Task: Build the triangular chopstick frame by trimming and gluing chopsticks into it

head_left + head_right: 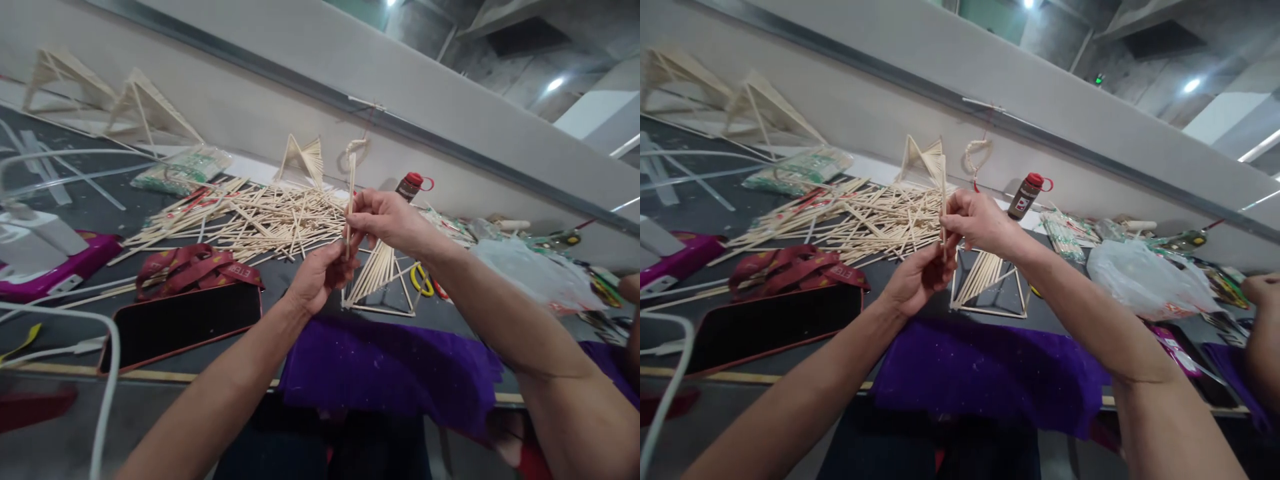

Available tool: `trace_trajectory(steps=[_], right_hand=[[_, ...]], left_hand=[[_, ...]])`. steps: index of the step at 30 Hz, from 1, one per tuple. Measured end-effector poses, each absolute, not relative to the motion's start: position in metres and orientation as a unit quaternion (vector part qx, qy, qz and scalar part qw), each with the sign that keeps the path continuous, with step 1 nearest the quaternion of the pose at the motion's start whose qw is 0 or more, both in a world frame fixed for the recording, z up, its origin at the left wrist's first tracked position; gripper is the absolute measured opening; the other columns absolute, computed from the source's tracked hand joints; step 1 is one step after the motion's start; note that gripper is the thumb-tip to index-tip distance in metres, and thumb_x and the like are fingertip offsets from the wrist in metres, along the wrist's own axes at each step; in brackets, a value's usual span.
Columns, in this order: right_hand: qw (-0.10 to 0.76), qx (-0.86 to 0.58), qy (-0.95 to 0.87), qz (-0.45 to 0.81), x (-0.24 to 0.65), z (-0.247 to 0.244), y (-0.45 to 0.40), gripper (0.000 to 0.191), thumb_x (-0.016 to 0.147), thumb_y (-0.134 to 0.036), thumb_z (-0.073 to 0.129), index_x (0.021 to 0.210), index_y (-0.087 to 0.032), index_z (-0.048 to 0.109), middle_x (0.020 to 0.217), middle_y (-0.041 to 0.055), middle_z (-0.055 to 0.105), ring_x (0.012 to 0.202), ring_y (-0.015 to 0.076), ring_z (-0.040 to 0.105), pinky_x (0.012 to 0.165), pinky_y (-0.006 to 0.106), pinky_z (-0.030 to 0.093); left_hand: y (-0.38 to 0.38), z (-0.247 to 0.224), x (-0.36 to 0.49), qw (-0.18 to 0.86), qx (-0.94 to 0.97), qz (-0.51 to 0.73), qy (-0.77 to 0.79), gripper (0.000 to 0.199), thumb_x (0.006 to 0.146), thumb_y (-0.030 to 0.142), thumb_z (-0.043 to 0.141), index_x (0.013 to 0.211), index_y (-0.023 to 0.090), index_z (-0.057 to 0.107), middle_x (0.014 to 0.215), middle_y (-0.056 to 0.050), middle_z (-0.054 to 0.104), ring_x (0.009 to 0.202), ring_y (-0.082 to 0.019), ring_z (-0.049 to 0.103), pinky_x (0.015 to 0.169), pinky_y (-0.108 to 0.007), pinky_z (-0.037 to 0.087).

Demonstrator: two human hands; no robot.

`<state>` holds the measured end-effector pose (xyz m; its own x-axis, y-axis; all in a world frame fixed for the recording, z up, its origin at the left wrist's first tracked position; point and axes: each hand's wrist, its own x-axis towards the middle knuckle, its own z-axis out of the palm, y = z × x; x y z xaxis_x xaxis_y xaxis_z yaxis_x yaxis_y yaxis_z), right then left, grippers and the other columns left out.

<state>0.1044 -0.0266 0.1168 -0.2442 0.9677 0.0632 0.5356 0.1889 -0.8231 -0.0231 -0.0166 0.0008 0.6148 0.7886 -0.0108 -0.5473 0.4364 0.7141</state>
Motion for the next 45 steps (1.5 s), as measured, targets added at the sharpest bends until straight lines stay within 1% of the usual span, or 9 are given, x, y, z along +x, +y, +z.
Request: trace_trajectory(steps=[5, 11, 18, 22, 24, 30, 35, 39, 45], right_hand=[[0.359, -0.528, -0.695, 0.331, 0.115, 0.120, -0.036, 0.008, 0.080, -0.016, 0.060, 0.080, -0.017, 0.052, 0.068, -0.0006, 0.062, 0.057, 0.0090, 0.062, 0.041, 0.016, 0.042], [0.459, -0.510, -0.670, 0.283, 0.127, 0.132, -0.042, 0.019, 0.085, -0.026, 0.057, 0.101, -0.018, 0.052, 0.076, 0.0007, 0.064, 0.057, 0.0070, 0.061, 0.041, 0.016, 0.040], [0.435, -0.507, -0.691, 0.279, 0.130, 0.130, -0.042, 0.020, 0.083, -0.032, 0.059, 0.097, -0.017, 0.056, 0.076, 0.0010, 0.065, 0.058, 0.0071, 0.061, 0.043, 0.016, 0.041], [0.358, -0.522, -0.715, 0.296, 0.120, 0.126, -0.046, 0.014, 0.082, -0.027, 0.057, 0.090, -0.016, 0.057, 0.072, 0.0006, 0.064, 0.058, 0.0083, 0.060, 0.046, 0.018, 0.042], [0.294, -0.539, -0.746, 0.260, 0.116, 0.127, -0.048, 0.011, 0.082, -0.024, 0.056, 0.088, -0.016, 0.060, 0.069, -0.0002, 0.062, 0.058, 0.0089, 0.058, 0.049, 0.020, 0.041], [0.099, -0.540, -0.836, -0.032, 0.113, 0.139, -0.050, 0.019, 0.086, -0.018, 0.047, 0.081, -0.015, 0.065, 0.075, 0.0036, 0.061, 0.067, 0.0118, 0.052, 0.060, 0.026, 0.033], [-0.074, -0.506, -0.834, -0.208, 0.105, 0.135, -0.052, 0.025, 0.088, -0.009, 0.035, 0.094, -0.011, 0.059, 0.090, 0.0113, 0.059, 0.065, 0.0143, 0.050, 0.054, 0.029, 0.025], [-0.110, -0.505, -0.813, -0.268, 0.099, 0.125, -0.051, 0.028, 0.088, -0.007, 0.030, 0.102, -0.010, 0.055, 0.095, 0.0143, 0.058, 0.065, 0.0161, 0.050, 0.053, 0.030, 0.021], [-0.131, -0.501, -0.812, -0.269, 0.100, 0.128, -0.053, 0.028, 0.089, -0.007, 0.030, 0.100, -0.010, 0.055, 0.092, 0.0144, 0.059, 0.063, 0.0146, 0.048, 0.052, 0.030, 0.021]], left_hand=[[-0.022, 0.002, -0.024, 0.801, 0.412, 0.393, 0.184, 0.028, 0.067, 0.035, 0.078, 0.083, 0.014, 0.068, 0.065, 0.000, 0.066, 0.044, -0.004, 0.049, 0.037, -0.015, 0.026], [-0.025, 0.000, -0.023, 0.781, 0.479, 0.341, 0.210, 0.022, 0.066, 0.032, 0.077, 0.078, 0.015, 0.069, 0.066, -0.003, 0.070, 0.049, -0.007, 0.056, 0.042, -0.017, 0.029], [-0.024, 0.000, -0.025, 0.761, 0.544, 0.305, 0.175, 0.016, 0.069, 0.030, 0.073, 0.070, 0.014, 0.070, 0.070, -0.005, 0.071, 0.052, -0.006, 0.050, 0.044, -0.016, 0.030], [-0.024, 0.004, -0.030, 0.781, 0.502, 0.326, 0.178, 0.025, 0.068, 0.035, 0.073, 0.083, 0.015, 0.072, 0.068, -0.004, 0.070, 0.043, -0.004, 0.046, 0.037, -0.015, 0.026], [-0.023, 0.006, -0.031, 0.781, 0.482, 0.350, 0.188, 0.025, 0.066, 0.035, 0.075, 0.081, 0.015, 0.071, 0.064, -0.003, 0.069, 0.040, -0.004, 0.048, 0.035, -0.015, 0.025], [-0.021, 0.006, -0.031, 0.773, 0.473, 0.371, 0.202, 0.025, 0.062, 0.032, 0.078, 0.068, 0.015, 0.060, 0.055, 0.001, 0.064, 0.033, -0.004, 0.045, 0.031, -0.014, 0.028], [-0.021, 0.004, -0.031, 0.797, 0.456, 0.365, 0.150, 0.031, 0.064, 0.034, 0.079, 0.065, 0.016, 0.054, 0.054, 0.002, 0.063, 0.033, -0.003, 0.044, 0.029, -0.013, 0.028], [-0.020, 0.003, -0.033, 0.824, 0.427, 0.359, 0.096, 0.030, 0.066, 0.033, 0.077, 0.067, 0.016, 0.053, 0.052, 0.004, 0.060, 0.033, -0.002, 0.042, 0.029, -0.011, 0.026], [-0.020, 0.004, -0.036, 0.841, 0.420, 0.331, 0.086, 0.029, 0.067, 0.032, 0.077, 0.069, 0.017, 0.053, 0.052, 0.004, 0.059, 0.031, -0.001, 0.036, 0.028, -0.010, 0.023]])
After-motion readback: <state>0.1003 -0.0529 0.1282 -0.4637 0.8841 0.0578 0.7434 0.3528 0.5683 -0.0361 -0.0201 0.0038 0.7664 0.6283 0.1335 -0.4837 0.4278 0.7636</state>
